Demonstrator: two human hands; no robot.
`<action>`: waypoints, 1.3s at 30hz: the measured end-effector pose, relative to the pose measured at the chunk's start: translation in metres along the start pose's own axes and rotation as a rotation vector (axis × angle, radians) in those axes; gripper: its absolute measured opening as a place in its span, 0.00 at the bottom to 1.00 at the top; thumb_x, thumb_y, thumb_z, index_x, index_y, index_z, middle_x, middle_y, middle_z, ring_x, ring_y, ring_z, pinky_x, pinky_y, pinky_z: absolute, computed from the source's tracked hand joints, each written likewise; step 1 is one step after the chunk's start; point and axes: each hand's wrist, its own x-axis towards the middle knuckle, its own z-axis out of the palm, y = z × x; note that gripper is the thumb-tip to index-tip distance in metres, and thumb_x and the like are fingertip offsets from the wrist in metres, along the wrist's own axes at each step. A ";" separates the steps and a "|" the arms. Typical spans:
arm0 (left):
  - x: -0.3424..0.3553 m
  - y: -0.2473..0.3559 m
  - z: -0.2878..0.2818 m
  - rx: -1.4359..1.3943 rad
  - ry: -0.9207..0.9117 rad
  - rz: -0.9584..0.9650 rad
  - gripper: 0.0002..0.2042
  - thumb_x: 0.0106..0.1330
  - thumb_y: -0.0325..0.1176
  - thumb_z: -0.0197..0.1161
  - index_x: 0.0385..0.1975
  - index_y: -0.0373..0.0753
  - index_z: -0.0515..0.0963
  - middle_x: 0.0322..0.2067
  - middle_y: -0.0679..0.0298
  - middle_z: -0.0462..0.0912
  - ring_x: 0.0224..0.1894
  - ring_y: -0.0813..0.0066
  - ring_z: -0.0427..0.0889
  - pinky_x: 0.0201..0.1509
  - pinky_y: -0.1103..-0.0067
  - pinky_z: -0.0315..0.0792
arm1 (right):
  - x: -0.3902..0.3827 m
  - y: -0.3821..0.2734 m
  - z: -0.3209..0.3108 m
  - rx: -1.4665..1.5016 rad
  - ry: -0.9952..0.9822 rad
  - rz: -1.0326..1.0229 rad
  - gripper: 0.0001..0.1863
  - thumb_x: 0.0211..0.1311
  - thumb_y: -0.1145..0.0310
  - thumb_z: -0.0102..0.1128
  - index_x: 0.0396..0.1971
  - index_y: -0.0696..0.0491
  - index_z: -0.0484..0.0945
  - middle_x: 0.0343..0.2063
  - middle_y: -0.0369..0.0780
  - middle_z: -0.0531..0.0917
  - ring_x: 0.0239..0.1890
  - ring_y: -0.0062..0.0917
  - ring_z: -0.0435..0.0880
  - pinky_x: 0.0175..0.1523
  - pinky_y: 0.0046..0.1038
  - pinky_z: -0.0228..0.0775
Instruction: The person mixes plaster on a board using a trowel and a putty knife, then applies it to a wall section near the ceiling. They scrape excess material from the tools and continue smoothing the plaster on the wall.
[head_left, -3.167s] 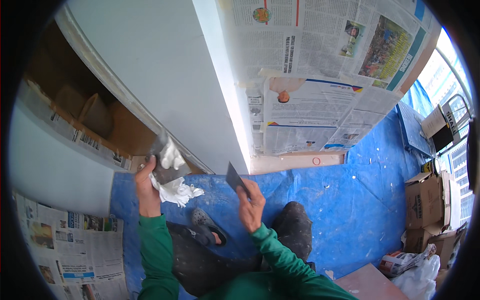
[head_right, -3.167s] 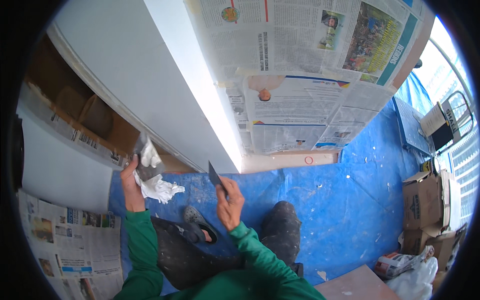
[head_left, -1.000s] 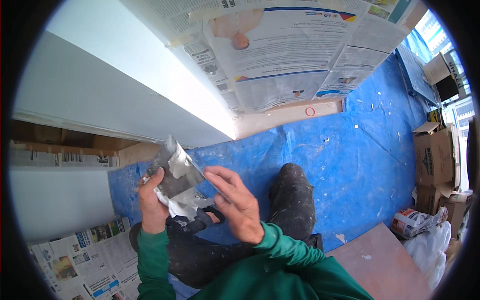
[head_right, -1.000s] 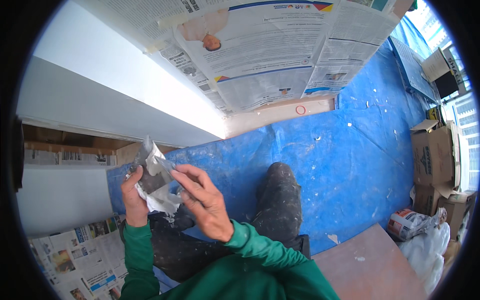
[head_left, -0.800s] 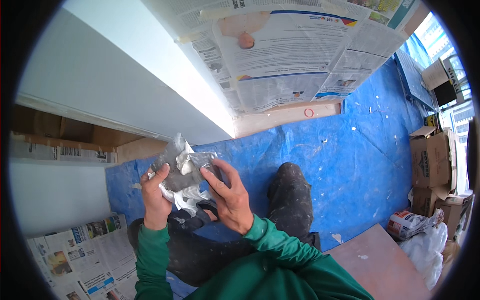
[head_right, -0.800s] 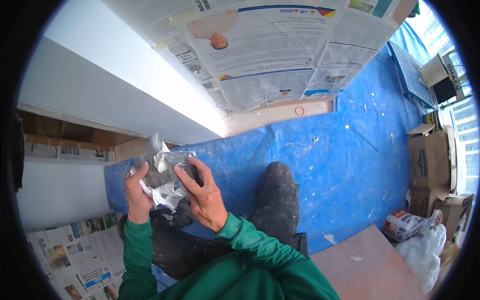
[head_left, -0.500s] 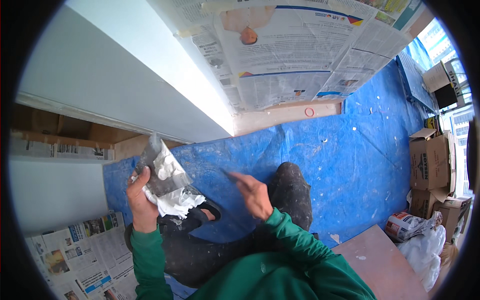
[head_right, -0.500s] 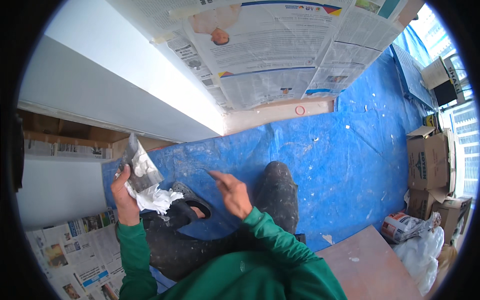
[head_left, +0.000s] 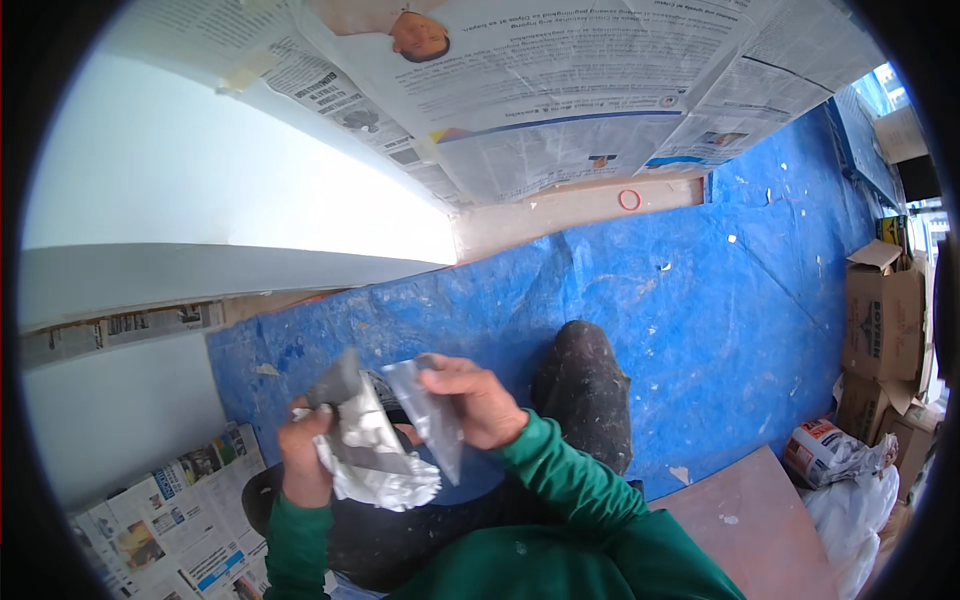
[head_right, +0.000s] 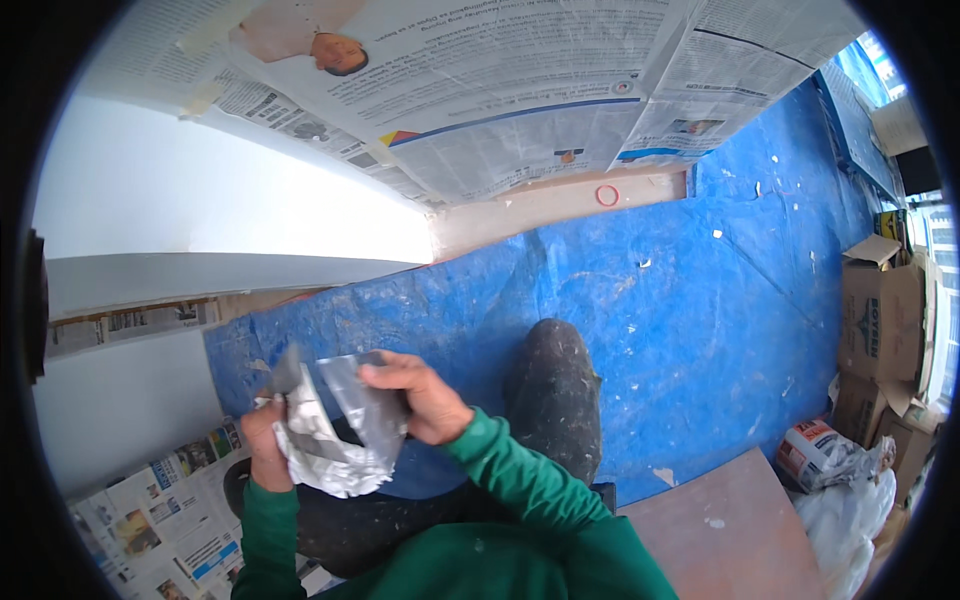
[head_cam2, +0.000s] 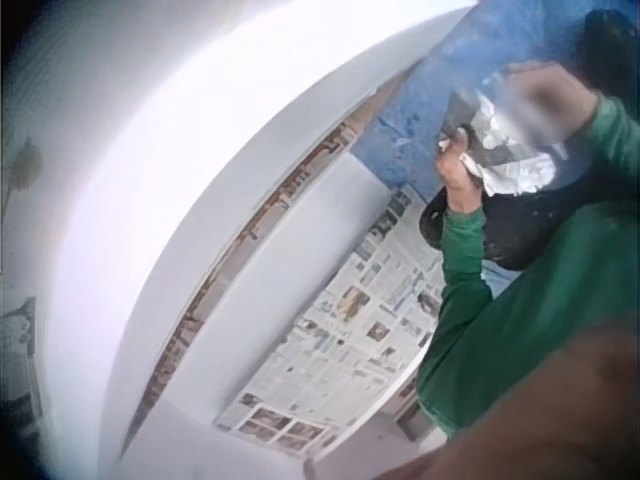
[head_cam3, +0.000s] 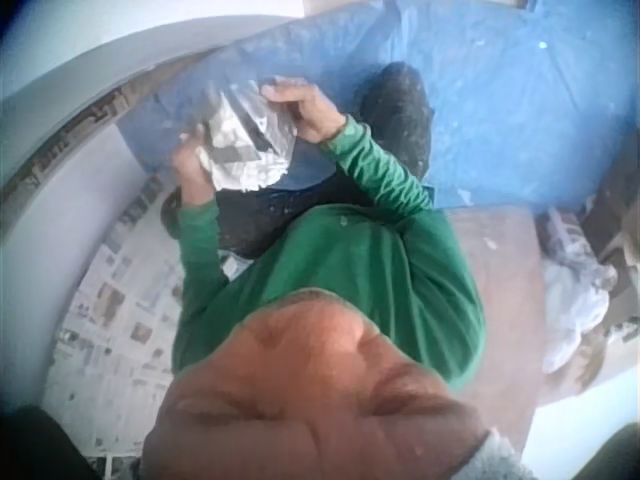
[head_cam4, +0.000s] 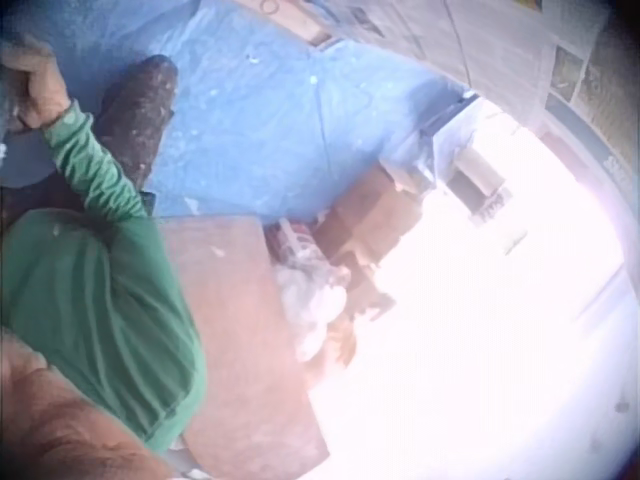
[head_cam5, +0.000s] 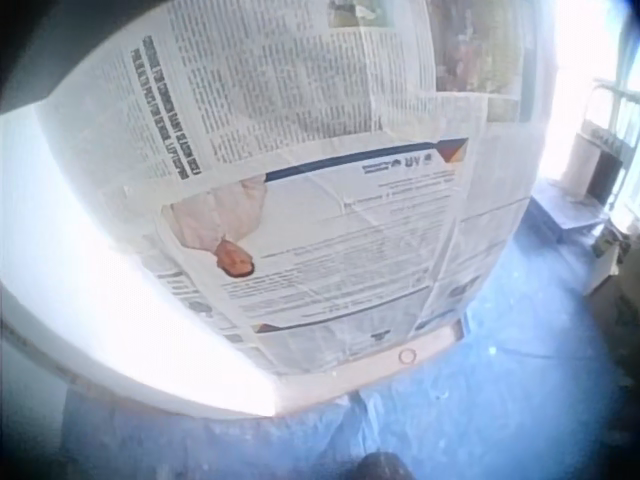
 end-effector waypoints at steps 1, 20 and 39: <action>0.001 -0.008 0.014 -0.028 -0.011 -0.030 0.18 0.56 0.33 0.66 0.44 0.30 0.79 0.39 0.58 0.85 0.40 0.67 0.84 0.48 0.75 0.75 | 0.009 0.005 0.002 0.038 -0.096 0.067 0.19 0.61 0.62 0.65 0.45 0.59 0.75 0.37 0.38 0.83 0.36 0.21 0.82 0.45 0.24 0.75; 0.028 -0.009 0.043 -0.111 0.039 -0.069 0.14 0.63 0.28 0.61 0.48 0.31 0.77 0.42 0.58 0.83 0.43 0.68 0.83 0.51 0.72 0.75 | -0.039 0.026 0.027 -0.637 0.476 -0.960 0.18 0.68 0.72 0.57 0.53 0.65 0.74 0.44 0.41 0.80 0.41 0.19 0.76 0.49 0.20 0.67; -0.025 0.037 0.006 -0.079 0.158 0.351 0.18 0.55 0.29 0.63 0.45 0.29 0.79 0.41 0.54 0.84 0.42 0.62 0.84 0.52 0.70 0.75 | 0.144 -0.085 -0.206 -2.018 0.561 -0.371 0.15 0.55 0.58 0.60 0.38 0.49 0.84 0.60 0.51 0.69 0.49 0.46 0.79 0.55 0.41 0.71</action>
